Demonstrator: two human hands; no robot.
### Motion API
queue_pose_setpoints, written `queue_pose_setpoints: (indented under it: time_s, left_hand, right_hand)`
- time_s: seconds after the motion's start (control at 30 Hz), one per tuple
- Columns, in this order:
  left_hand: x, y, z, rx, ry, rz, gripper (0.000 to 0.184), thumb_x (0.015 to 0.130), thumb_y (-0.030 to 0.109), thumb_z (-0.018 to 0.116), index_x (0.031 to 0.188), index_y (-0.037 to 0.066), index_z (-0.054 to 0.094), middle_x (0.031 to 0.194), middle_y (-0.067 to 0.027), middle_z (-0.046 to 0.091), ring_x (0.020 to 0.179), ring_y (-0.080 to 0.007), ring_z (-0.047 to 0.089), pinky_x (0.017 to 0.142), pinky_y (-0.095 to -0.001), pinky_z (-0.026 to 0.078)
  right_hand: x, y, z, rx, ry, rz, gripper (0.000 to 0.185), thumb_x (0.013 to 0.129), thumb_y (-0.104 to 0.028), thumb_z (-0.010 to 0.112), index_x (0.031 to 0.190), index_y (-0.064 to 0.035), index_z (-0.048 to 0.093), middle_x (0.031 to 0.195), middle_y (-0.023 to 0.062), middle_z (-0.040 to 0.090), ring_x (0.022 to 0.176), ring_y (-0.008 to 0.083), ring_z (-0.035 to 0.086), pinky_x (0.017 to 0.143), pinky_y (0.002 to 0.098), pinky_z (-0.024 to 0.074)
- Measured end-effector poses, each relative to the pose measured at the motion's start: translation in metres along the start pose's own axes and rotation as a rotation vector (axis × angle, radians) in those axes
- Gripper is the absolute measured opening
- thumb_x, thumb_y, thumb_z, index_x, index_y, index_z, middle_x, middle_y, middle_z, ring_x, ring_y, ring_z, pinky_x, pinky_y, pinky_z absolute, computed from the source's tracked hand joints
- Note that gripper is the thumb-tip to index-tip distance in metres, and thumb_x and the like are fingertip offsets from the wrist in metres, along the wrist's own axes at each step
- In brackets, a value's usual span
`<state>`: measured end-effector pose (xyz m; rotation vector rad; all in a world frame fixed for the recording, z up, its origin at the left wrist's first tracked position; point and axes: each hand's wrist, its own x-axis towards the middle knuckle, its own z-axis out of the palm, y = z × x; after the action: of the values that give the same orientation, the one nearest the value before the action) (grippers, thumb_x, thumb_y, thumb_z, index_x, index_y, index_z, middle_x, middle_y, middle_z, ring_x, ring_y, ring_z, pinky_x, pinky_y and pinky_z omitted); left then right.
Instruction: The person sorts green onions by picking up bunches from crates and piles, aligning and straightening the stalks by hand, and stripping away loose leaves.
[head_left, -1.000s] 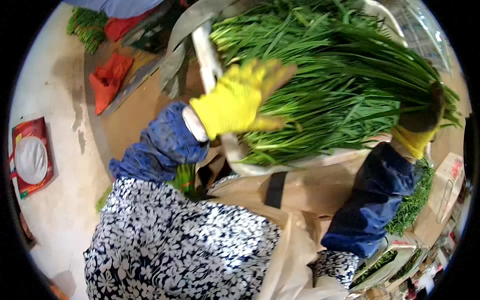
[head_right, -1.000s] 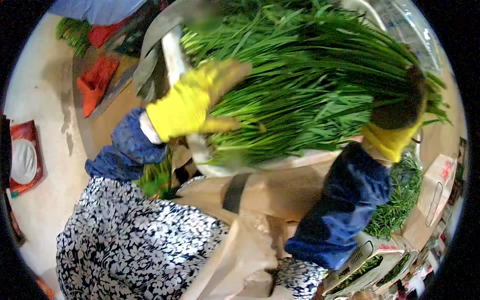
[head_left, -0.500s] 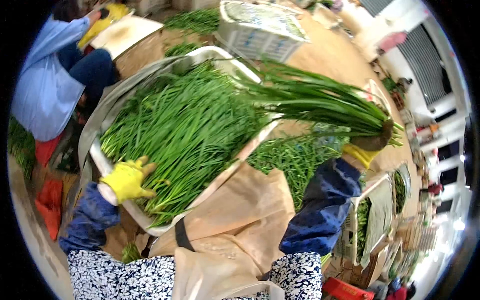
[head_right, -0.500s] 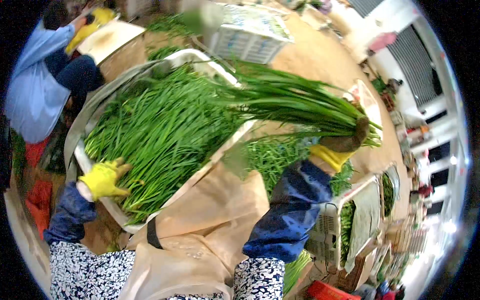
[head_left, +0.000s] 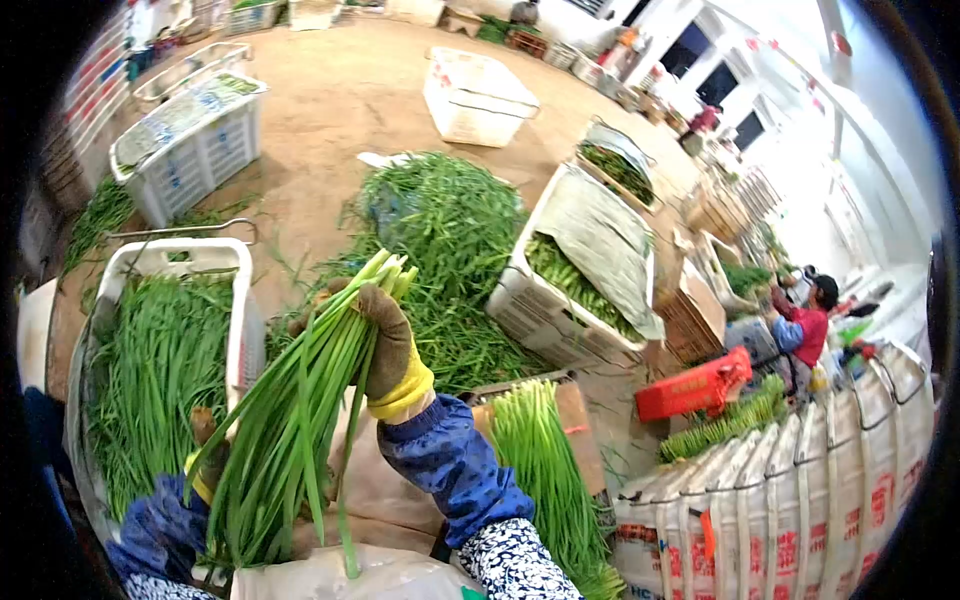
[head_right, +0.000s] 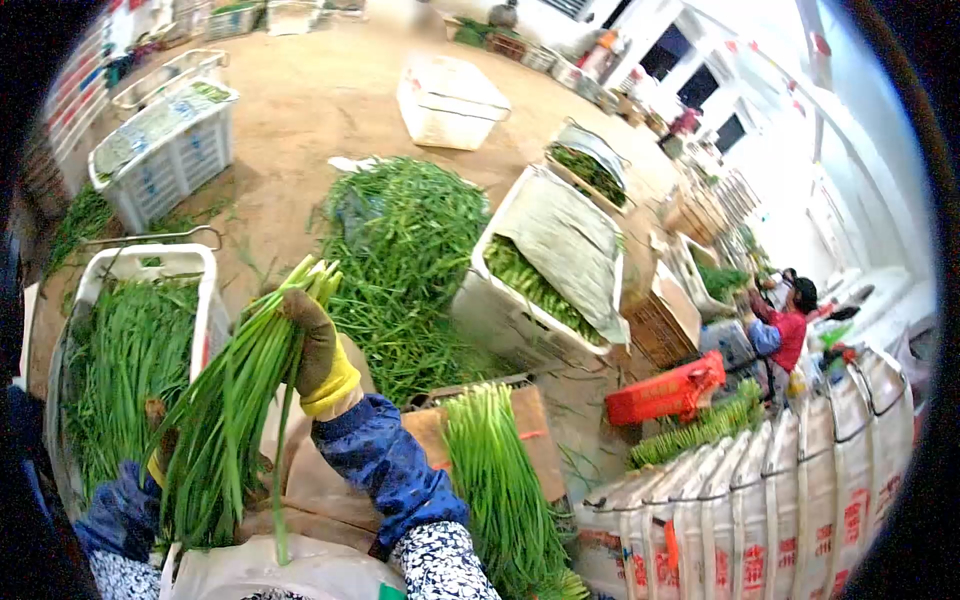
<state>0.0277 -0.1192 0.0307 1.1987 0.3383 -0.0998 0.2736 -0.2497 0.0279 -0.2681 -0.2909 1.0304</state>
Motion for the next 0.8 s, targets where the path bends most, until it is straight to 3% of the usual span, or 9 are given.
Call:
queue_pose_setpoints:
  time_s: [0.07,0.23,0.33,0.43,0.5,0.57,0.63,0.73,0.8]
  left_hand:
    - [0.002,-0.031,-0.006,-0.058,-0.121,-0.139,0.054,0.088,0.015,0.069,0.136,0.002,0.049,0.125,-0.0118,0.062,0.106,-0.0212,0.062,0.092,-0.0335,0.051]
    - [0.009,-0.081,-0.022,-0.068,-0.369,-0.243,0.052,0.088,0.012,0.068,0.136,0.001,0.05,0.125,-0.0118,0.063,0.105,-0.0217,0.063,0.092,-0.0332,0.052]
    - [0.014,-0.017,0.031,0.197,-0.219,-0.13,0.049,0.079,0.002,0.072,0.127,0.003,0.059,0.116,-0.0129,0.067,0.101,-0.0222,0.066,0.095,-0.0347,0.05]
    - [-0.004,-0.04,-0.033,0.811,-0.432,0.258,0.027,0.084,0.004,0.068,0.111,0.004,0.07,0.101,-0.0129,0.072,0.094,-0.0237,0.069,0.098,-0.0335,0.047]
    - [-0.004,-0.04,-0.028,0.662,-0.338,0.293,0.015,0.086,0.009,0.066,0.098,0.003,0.072,0.096,-0.0143,0.072,0.089,-0.0245,0.069,0.089,-0.0336,0.05]
    - [-0.005,-0.043,-0.02,0.359,-0.119,0.106,0.017,0.089,0.014,0.065,0.086,0.001,0.074,0.09,-0.0157,0.072,0.085,-0.0252,0.07,0.08,-0.0338,0.053]
    - [-0.008,-0.064,-0.031,0.057,0.027,-0.276,0.025,0.079,0.006,0.074,0.102,-0.002,0.068,0.087,-0.0138,0.071,0.082,-0.0217,0.069,0.074,-0.0324,0.055]
    - [-0.015,-0.038,-0.018,-0.263,0.077,-0.395,0.035,0.076,-0.004,0.071,0.11,-0.004,0.061,0.083,-0.0134,0.067,0.063,-0.0208,0.065,0.055,-0.0313,0.054]
    - [-0.021,-0.036,-0.018,-0.325,0.105,-0.447,0.035,0.077,-0.003,0.072,0.11,-0.004,0.061,0.082,-0.0128,0.067,0.061,-0.0203,0.064,0.054,-0.0313,0.053]
  right_hand:
    - [-0.004,-0.011,-0.042,-0.034,0.06,0.035,0.038,0.09,-0.033,0.063,0.114,-0.0035,0.058,0.101,0.0149,0.066,0.099,0.0356,0.063,0.089,0.0509,0.0518]
    - [-0.002,-0.008,-0.055,0.008,0.112,0.044,0.044,0.091,-0.036,0.063,0.119,-0.0041,0.054,0.102,0.0134,0.064,0.094,0.0331,0.064,0.09,0.0484,0.0519]
    - [-0.007,-0.004,-0.066,-0.064,0.082,0.104,0.053,0.092,-0.046,0.06,0.126,-0.0059,0.053,0.114,0.0127,0.061,0.107,0.0277,0.059,0.099,0.0429,0.0469]
    - [-0.025,-0.016,-0.079,-0.09,0.099,0.132,0.062,0.087,-0.063,0.058,0.122,-0.012,0.059,0.124,0.0085,0.061,0.118,0.0214,0.054,0.1,0.0387,0.0473]
    - [-0.035,-0.004,-0.109,0.24,-0.068,0.262,0.061,0.091,-0.058,0.056,0.13,-0.0116,0.054,0.13,0.009,0.058,0.123,0.0221,0.05,0.107,0.0414,0.0423]
    - [-0.042,0.001,-0.075,-0.195,0.056,0.229,0.045,0.095,-0.038,0.059,0.128,-0.0069,0.056,0.118,0.0075,0.063,0.112,0.0207,0.058,0.097,0.0359,0.0474]
    - [-0.045,0.001,-0.084,-0.295,0.059,0.456,0.033,0.097,-0.03,0.058,0.113,-0.0016,0.061,0.101,0.0098,0.066,0.092,0.0215,0.064,0.074,0.0326,0.0564]
    - [-0.054,-0.002,-0.094,-1.125,-0.2,0.254,0.029,0.098,-0.027,0.055,0.106,0.0003,0.063,0.072,0.0037,0.059,0.056,0.0111,0.054,0.049,0.0218,0.0436]
    - [-0.05,-0.008,-0.091,-0.502,0.204,0.622,0.037,0.101,-0.028,0.045,0.115,0.0036,0.057,0.051,-0.0015,0.046,0.033,0.0072,0.031,0.034,0.0226,0.0244]
